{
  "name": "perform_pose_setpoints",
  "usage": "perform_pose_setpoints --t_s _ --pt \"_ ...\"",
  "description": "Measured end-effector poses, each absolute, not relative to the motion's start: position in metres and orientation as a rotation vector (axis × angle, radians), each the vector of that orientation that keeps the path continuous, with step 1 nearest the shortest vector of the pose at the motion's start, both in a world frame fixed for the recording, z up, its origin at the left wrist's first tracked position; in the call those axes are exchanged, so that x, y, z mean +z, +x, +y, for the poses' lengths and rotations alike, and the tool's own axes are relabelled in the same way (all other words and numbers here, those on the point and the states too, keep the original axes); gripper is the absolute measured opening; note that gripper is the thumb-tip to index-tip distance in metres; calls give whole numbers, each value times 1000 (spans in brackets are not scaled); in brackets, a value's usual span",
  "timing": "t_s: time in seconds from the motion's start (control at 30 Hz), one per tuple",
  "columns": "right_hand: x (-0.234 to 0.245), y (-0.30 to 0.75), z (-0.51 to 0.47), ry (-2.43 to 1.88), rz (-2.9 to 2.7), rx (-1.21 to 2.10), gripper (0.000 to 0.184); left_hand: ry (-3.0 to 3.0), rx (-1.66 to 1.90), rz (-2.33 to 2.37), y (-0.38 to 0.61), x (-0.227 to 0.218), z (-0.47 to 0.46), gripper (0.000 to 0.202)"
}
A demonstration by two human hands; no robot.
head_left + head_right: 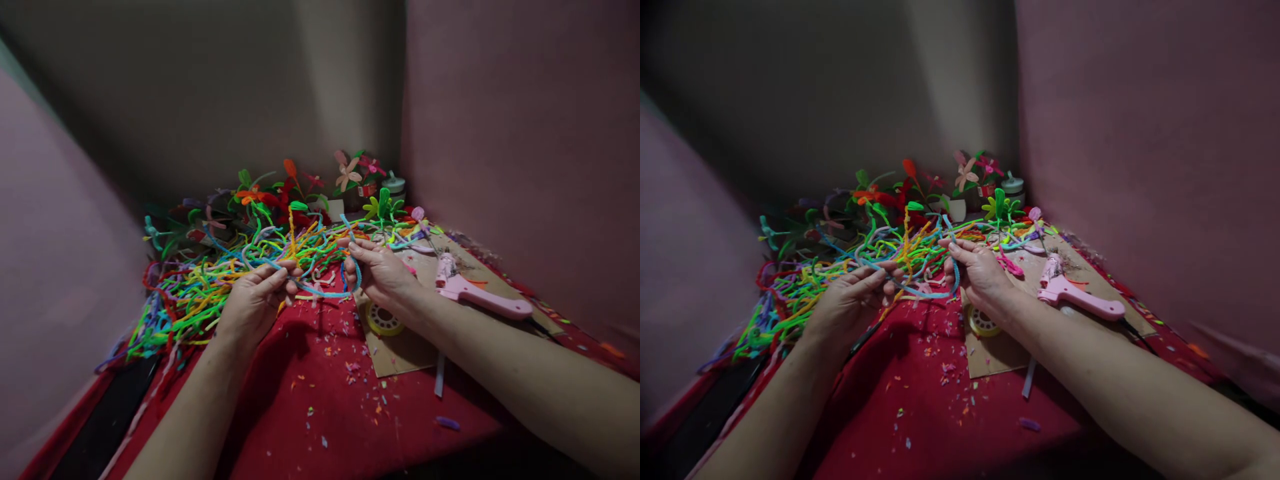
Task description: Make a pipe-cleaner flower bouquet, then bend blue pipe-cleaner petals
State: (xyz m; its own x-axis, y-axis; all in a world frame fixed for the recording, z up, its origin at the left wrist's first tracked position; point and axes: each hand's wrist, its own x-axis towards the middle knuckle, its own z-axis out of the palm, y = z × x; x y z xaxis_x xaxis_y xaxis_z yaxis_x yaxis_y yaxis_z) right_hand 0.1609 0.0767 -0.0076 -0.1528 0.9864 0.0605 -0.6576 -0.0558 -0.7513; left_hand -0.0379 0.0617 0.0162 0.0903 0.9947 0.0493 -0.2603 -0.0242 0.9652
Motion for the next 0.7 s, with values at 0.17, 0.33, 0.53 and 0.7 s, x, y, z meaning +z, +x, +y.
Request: perform_pose_setpoints --t_s 0.17,0.33,0.53,0.7 --pt "-9 162 78 -558 -754 1596 14 1125 1190 965 -35 14 61 21" --pt "-8 161 79 -531 -676 1619 14 1112 1080 996 -31 13 58 28" --pt "-10 160 84 -525 -531 1650 12 1112 924 973 -22 7 51 28" --pt "-8 160 81 -522 -511 1664 14 1164 971 977 -16 -1 46 18"
